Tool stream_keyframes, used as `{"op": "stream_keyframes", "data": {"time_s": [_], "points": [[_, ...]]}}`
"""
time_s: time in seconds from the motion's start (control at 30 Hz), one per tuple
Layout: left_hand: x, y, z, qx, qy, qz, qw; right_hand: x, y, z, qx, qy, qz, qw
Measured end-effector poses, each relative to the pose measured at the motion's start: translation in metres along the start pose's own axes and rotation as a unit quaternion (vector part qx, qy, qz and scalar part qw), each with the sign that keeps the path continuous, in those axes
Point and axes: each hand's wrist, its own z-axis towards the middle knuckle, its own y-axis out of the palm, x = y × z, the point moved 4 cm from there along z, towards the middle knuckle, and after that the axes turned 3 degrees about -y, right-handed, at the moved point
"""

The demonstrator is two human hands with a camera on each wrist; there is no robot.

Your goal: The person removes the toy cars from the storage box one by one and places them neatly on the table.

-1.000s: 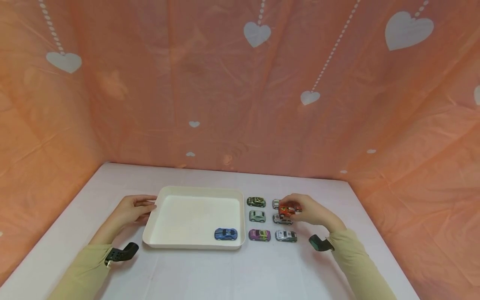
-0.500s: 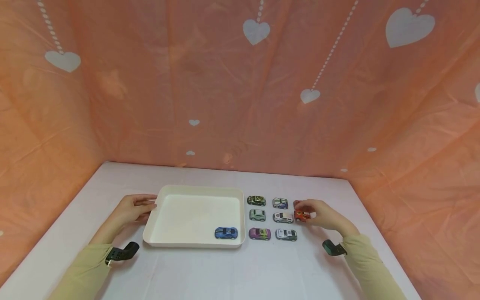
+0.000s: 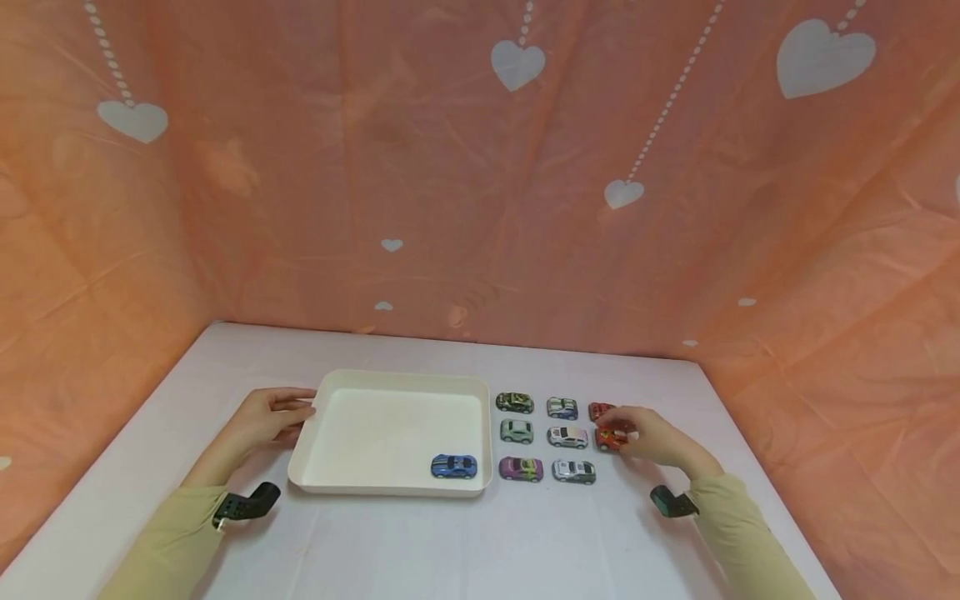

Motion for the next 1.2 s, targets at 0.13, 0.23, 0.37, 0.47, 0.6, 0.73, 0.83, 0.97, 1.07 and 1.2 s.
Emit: {"op": "stream_keyframes", "data": {"time_s": [0.13,0.23,0.37,0.47,0.6,0.73,0.83,0.97,1.07,1.2], "points": [[0.001,0.0,-0.001,-0.004,0.009,0.0,0.9999,0.005,0.002,0.0,0.007,0.017,-0.004,1.0],[0.0,0.0,0.0,-0.005,0.014,-0.001,0.9999,0.009,0.004,0.0,0.01,0.027,-0.004,1.0],[0.0,0.0,0.0,-0.005,0.01,0.0,0.9999,0.011,0.005,-0.001,0.015,0.026,-0.005,1.0],[0.0,-0.001,-0.001,-0.006,0.008,0.002,1.0,0.012,0.004,-0.001,0.017,0.022,-0.004,1.0],[0.001,-0.001,-0.001,-0.007,0.008,0.0,0.9999,0.012,0.004,-0.001,0.018,0.017,-0.007,1.0],[0.002,0.0,-0.001,-0.01,0.007,-0.007,0.9999,0.011,0.005,-0.003,0.02,0.015,-0.012,1.0],[0.001,0.0,0.0,-0.011,0.007,-0.009,0.9999,0.011,0.006,-0.004,0.02,0.015,-0.014,1.0],[0.0,0.0,0.0,-0.01,0.006,-0.009,0.9999,0.012,0.007,-0.003,0.021,0.022,-0.008,0.999],[0.001,0.0,0.0,-0.01,0.009,-0.007,0.9999,0.013,0.007,-0.003,0.021,0.032,0.001,0.999],[0.001,-0.001,0.0,-0.012,0.011,-0.004,0.9999,0.012,0.007,-0.002,0.021,0.033,0.003,0.999]]}}
